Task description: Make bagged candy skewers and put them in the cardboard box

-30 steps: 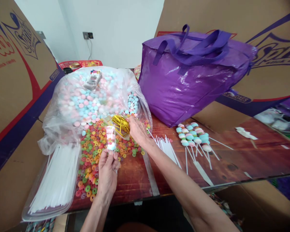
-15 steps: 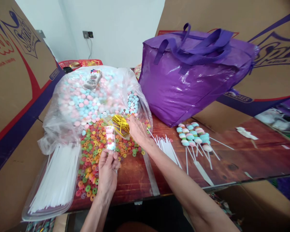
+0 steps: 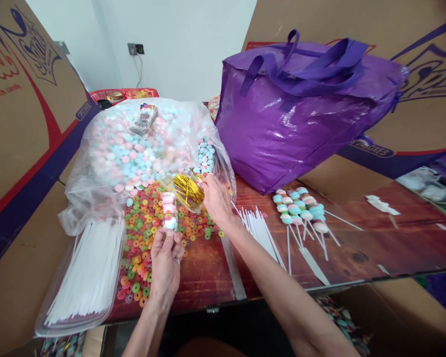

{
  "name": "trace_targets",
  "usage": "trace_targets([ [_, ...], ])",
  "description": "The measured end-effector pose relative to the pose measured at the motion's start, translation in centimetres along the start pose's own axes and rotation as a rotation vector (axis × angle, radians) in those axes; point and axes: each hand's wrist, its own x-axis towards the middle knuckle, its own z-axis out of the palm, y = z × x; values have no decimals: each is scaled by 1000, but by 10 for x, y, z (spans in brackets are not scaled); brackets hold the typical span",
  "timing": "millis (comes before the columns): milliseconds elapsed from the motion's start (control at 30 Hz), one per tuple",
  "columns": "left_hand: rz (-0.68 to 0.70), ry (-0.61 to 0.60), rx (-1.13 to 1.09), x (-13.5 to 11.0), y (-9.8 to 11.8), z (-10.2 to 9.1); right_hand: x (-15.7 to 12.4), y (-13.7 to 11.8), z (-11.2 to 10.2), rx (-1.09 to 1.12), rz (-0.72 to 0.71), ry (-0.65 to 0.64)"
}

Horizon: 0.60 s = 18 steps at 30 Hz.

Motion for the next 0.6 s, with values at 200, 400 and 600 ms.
trace_targets([
  [200, 43, -19, 117, -3, 0, 8, -67, -10, -16, 713, -30, -370],
  [400, 12, -140, 224, -14, -7, 12, -113, -12, 2, 875, 227, -171],
  [600, 66, -212, 344, -26, -11, 14, -122, -12, -1, 834, 202, 34],
])
